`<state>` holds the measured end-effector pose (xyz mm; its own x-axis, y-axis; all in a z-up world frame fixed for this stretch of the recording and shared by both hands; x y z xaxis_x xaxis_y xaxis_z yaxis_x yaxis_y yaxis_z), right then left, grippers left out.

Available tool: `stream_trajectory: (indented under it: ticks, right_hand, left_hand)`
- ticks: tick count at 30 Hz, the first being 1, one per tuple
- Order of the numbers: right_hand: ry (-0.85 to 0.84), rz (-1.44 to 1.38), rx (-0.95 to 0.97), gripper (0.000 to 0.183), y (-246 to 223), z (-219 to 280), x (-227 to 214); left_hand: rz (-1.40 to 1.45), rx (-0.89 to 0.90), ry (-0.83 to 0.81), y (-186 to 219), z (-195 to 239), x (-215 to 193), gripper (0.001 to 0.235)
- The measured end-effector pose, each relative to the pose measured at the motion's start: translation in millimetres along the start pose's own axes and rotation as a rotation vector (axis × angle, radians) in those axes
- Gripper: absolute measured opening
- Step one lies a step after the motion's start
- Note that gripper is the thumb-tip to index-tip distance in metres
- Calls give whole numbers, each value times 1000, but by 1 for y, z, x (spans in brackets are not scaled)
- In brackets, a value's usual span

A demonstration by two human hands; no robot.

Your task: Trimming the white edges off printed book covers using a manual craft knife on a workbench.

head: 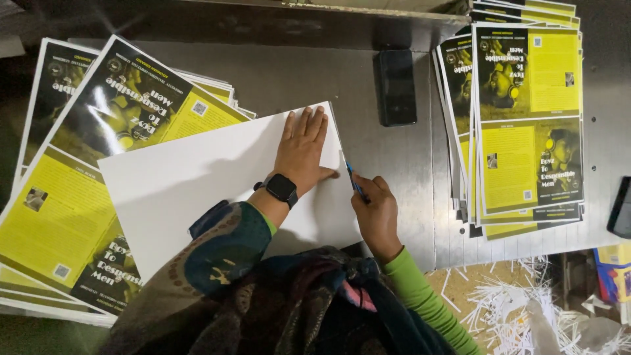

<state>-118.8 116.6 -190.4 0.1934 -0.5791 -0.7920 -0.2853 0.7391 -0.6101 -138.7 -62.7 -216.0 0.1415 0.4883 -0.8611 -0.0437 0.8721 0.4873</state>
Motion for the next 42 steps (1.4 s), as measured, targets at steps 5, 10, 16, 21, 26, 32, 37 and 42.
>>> stream_trajectory:
  ticks: [5, 10, 16, 21, 26, 32, 37, 42]
  right_hand:
    - [-22, -16, 23, 31, 1, 18, -10]
    - [-23, 6, 46, 31, 14, 37, -11]
    - [-1, 1, 42, 31, 29, 57, -13]
    - [10, 33, 33, 30, 39, 74, -16]
    - [45, 57, 26, 32, 53, 92, -16]
    - [-80, 62, 31, 40, 50, 108, -25]
    - [-60, 110, -29, 46, 53, 127, -33]
    - [-152, 7, 116, 46, 41, 143, -50]
  left_hand:
    - [-28, -24, -28, 3, 3, -1, 113]
    - [-42, -53, -56, 4, 2, 0, 113]
    - [-34, -68, -75, 5, 2, 0, 113]
    - [-35, -73, -89, 5, 2, -1, 112]
    - [-43, -81, -92, 5, 1, 1, 111]
    - [-121, 3, 55, -5, -7, 18, 120]
    - [-144, 10, 64, -5, -8, 20, 120]
    - [-124, 28, 78, -4, -8, 20, 121]
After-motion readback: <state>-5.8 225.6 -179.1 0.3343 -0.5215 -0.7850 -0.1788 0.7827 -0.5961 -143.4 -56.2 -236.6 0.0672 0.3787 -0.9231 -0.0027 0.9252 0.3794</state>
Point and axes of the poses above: each hand's wrist, its own z-axis away from the middle knuckle, its own x-axis out of the palm, y = z × x, the point moved 6 cm from there along -z, towards the middle knuckle, and after that the axes turned 7 degrees about z, right-handed, at the moved point
